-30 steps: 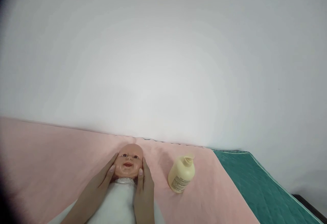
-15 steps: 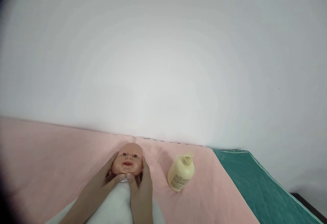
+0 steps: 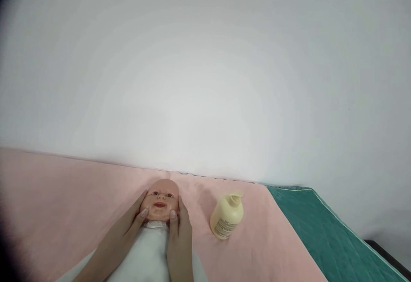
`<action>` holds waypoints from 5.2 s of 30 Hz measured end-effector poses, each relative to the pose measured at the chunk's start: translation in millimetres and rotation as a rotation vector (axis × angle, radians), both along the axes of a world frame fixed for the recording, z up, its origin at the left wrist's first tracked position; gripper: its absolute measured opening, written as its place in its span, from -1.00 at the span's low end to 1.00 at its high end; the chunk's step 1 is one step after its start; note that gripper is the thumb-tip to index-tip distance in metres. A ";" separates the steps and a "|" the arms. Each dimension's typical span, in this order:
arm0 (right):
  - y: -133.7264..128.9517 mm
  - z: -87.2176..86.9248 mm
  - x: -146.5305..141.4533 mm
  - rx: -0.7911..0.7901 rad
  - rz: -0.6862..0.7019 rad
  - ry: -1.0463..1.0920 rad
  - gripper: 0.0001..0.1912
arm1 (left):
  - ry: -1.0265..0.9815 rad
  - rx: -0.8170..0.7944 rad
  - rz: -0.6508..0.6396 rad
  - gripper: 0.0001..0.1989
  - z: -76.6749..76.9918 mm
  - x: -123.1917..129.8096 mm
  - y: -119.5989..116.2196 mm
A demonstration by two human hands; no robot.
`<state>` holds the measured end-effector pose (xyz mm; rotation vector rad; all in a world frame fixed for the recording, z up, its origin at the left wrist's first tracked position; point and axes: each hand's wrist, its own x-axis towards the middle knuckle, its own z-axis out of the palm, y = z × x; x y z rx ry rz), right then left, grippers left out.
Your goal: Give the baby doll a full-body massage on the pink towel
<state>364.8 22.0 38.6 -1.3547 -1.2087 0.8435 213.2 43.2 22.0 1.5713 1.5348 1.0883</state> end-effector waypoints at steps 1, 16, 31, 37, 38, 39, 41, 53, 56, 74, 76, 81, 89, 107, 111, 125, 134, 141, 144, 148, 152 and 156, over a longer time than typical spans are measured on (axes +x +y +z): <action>0.8 -0.8 0.4 -0.005 -0.003 0.002 -0.35 | 0.000 0.007 0.001 -0.38 -0.7 -0.2 0.7; -4.8 6.5 -5.9 -0.014 0.001 0.043 -0.33 | -0.021 -0.076 -0.005 -0.25 4.6 0.3 -1.7; -2.4 0.2 -4.7 0.003 0.010 -0.041 -0.40 | 0.009 -0.024 0.005 -0.32 -6.1 -0.1 3.8; -3.6 -5.2 -3.0 0.016 0.014 -0.104 -0.40 | 0.078 -0.027 0.021 -0.36 4.5 0.7 -4.2; -3.8 -5.1 -3.1 0.014 0.015 -0.105 -0.40 | 0.074 -0.027 0.028 -0.36 4.3 1.1 -3.9; -3.8 -4.7 -3.2 0.012 0.015 -0.103 -0.39 | 0.069 -0.022 0.032 -0.36 3.6 1.6 -3.3; -3.4 -3.7 -3.7 0.009 0.010 -0.085 -0.37 | 0.065 -0.004 0.032 -0.36 1.3 2.5 -1.6; 2.1 -4.3 -2.8 0.009 -0.001 -0.005 -0.25 | 0.084 0.013 0.035 -0.38 -1.3 0.7 0.4; 2.2 -4.3 -2.6 0.006 -0.008 -0.006 -0.24 | 0.080 -0.004 0.033 -0.37 -2.9 0.8 2.6; -2.2 3.8 -7.1 -0.011 0.057 0.096 -0.28 | -0.016 -0.047 -0.012 -0.23 -10.6 -1.2 5.1; -1.9 2.9 -7.1 -0.014 0.054 0.090 -0.29 | -0.054 -0.047 -0.023 -0.21 -13.6 -1.1 5.3; -1.2 1.0 -7.3 -0.032 0.042 0.076 -0.27 | -0.063 -0.046 -0.029 -0.23 -10.1 -1.0 5.0; -1.3 -0.8 -3.2 -0.009 0.014 -0.042 -0.35 | 0.037 -0.037 0.000 -0.32 -0.7 -1.7 2.6; 3.3 -8.3 0.0 0.027 -0.019 0.015 -0.27 | 0.029 0.003 0.060 -0.39 -4.5 1.5 0.9; 2.2 -4.2 -1.3 0.004 -0.029 0.006 -0.30 | 0.001 -0.029 0.062 -0.38 -0.7 1.8 -0.7; -1.0 0.9 -6.1 -0.011 0.027 0.071 -0.31 | -0.067 -0.063 -0.018 -0.21 -21.2 -3.2 11.9; 0.0 -1.5 -1.7 -0.012 0.032 0.137 -0.33 | -0.037 -0.033 -0.004 -0.30 -3.2 -1.2 0.5; -0.4 0.1 1.3 -0.003 0.039 0.095 -0.38 | 0.064 -0.048 -0.011 -0.34 -0.5 -2.3 2.8; -1.1 1.7 1.8 0.001 0.025 0.063 -0.40 | 0.055 -0.039 -0.020 -0.34 -1.9 -1.9 3.5; 0.5 0.2 3.0 -0.006 0.022 0.042 -0.36 | 0.072 0.005 -0.010 -0.37 -4.5 -2.9 3.6; 3.8 -3.5 3.0 0.027 0.022 0.039 -0.34 | 0.093 0.065 0.008 -0.42 -6.5 -6.5 5.8; 6.9 -7.3 1.2 0.072 -0.007 0.081 -0.38 | 0.076 0.048 -0.023 -0.39 -5.6 -8.8 7.9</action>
